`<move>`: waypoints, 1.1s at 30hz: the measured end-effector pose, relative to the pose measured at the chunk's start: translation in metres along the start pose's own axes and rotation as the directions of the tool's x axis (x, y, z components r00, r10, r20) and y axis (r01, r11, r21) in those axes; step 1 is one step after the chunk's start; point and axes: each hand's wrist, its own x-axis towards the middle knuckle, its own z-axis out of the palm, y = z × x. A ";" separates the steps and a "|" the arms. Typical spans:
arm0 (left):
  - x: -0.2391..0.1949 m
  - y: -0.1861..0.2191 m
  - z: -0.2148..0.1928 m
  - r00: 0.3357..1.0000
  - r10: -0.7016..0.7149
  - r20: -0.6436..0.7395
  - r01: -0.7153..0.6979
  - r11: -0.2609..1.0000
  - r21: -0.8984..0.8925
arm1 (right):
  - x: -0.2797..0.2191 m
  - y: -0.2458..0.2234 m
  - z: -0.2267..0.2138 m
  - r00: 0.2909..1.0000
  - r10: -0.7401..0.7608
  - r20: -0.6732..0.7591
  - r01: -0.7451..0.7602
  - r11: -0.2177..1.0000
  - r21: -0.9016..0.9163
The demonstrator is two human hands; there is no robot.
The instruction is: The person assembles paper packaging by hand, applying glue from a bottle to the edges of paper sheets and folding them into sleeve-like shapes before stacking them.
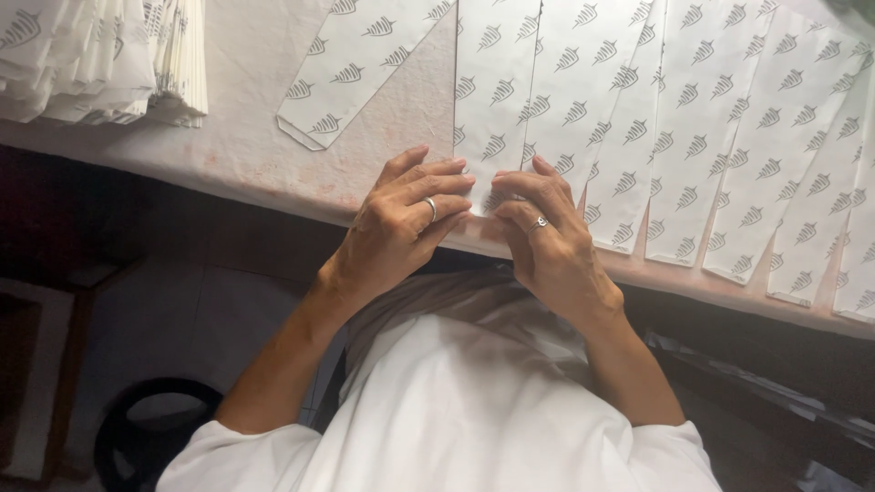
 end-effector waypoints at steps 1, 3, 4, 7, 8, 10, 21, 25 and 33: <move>0.000 0.000 0.003 1.000 -0.001 0.002 0.001 1.000 0.000 | 0.000 -0.001 0.000 1.000 0.002 0.000 -0.002 1.000 0.001; -0.001 0.000 0.009 0.999 -0.042 -0.026 0.042 0.999 0.020 | 0.001 -0.002 0.001 0.999 0.032 0.011 -0.031 0.999 -0.031; -0.001 0.002 0.012 0.999 -0.042 -0.025 0.043 0.999 0.019 | 0.002 -0.003 0.001 0.999 0.033 0.011 -0.032 0.999 -0.030; -0.001 0.009 0.019 0.986 -0.146 -0.079 0.147 0.989 0.008 | 0.002 -0.003 0.002 0.998 0.068 -0.001 -0.068 0.997 -0.021; -0.001 0.011 0.021 0.978 -0.186 -0.090 0.186 0.982 -0.012 | 0.002 -0.002 0.002 0.996 0.087 -0.002 -0.087 0.996 -0.005; 0.001 0.014 0.022 0.969 -0.222 -0.106 0.220 0.975 -0.029 | 0.004 0.000 0.001 0.995 0.098 -0.006 -0.098 0.995 0.010; 0.001 -0.028 0.002 0.970 -0.238 -0.039 0.237 0.971 -0.028 | 0.001 0.002 0.000 0.992 0.125 -0.004 -0.125 0.991 0.047; 0.009 -0.058 -0.051 0.981 -0.130 -0.143 0.176 0.909 0.379 | -0.001 0.001 0.000 0.997 0.067 -0.024 -0.062 0.987 0.149; -0.009 -0.029 -0.022 0.942 -0.335 0.008 0.281 0.803 0.526 | -0.011 0.004 0.002 0.994 -0.048 0.101 0.040 0.996 0.079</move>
